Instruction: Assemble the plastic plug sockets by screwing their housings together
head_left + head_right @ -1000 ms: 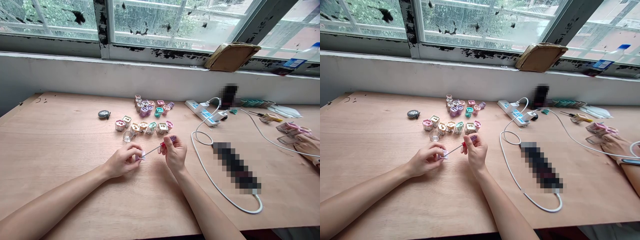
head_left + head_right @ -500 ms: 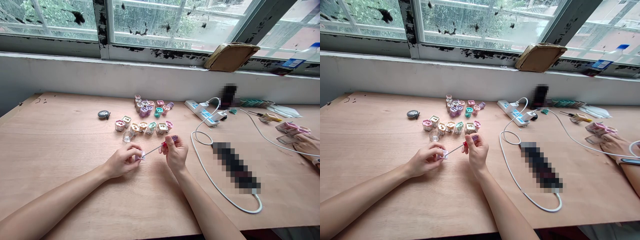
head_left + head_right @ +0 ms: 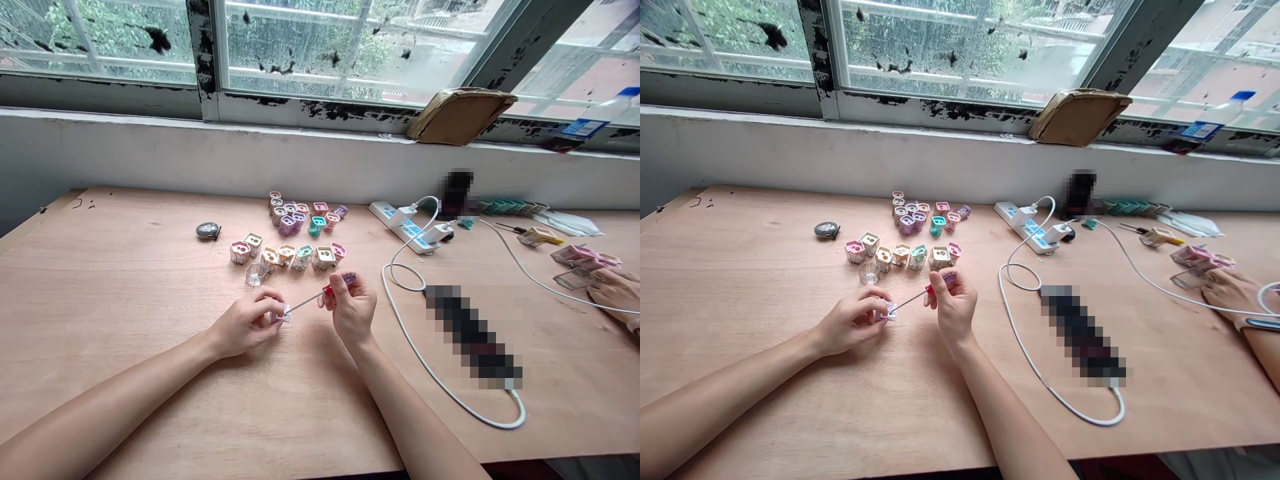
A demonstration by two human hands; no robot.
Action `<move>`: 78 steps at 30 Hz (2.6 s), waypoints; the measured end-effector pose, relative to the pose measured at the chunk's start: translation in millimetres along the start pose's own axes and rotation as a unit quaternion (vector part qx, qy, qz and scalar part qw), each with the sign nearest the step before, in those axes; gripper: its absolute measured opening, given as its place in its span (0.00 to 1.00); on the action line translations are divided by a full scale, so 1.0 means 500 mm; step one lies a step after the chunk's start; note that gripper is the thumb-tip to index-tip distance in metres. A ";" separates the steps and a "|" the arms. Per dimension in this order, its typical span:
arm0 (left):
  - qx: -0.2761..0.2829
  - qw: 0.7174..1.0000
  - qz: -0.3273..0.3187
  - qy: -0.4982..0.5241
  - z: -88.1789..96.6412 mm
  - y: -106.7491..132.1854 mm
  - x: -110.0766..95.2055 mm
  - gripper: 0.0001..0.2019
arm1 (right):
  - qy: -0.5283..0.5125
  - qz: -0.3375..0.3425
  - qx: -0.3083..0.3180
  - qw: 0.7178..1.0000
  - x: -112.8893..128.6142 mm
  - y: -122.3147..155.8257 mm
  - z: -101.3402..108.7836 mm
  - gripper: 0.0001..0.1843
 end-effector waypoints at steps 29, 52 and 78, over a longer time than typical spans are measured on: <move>0.006 1.000 0.007 -0.007 0.000 -0.003 -0.002 0.09 | 0.022 0.024 0.020 0.999 0.023 0.007 -0.014 0.25; -0.003 1.000 0.009 0.001 0.003 -0.004 -0.005 0.06 | 0.028 0.017 0.017 0.999 0.021 0.007 -0.014 0.25; -0.026 1.000 -0.009 0.002 0.010 -0.002 -0.009 0.09 | -0.007 0.010 -0.003 1.000 0.016 0.003 -0.003 0.24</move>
Point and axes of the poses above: each hand's wrist, its own y-axis away from the middle knuckle, its own z-axis out of the back of the hand, x = y × z, the point moved 8 cm from there along -y, towards the middle knuckle, and after that the axes turned 5 degrees about -z, right-handed, at the moved point
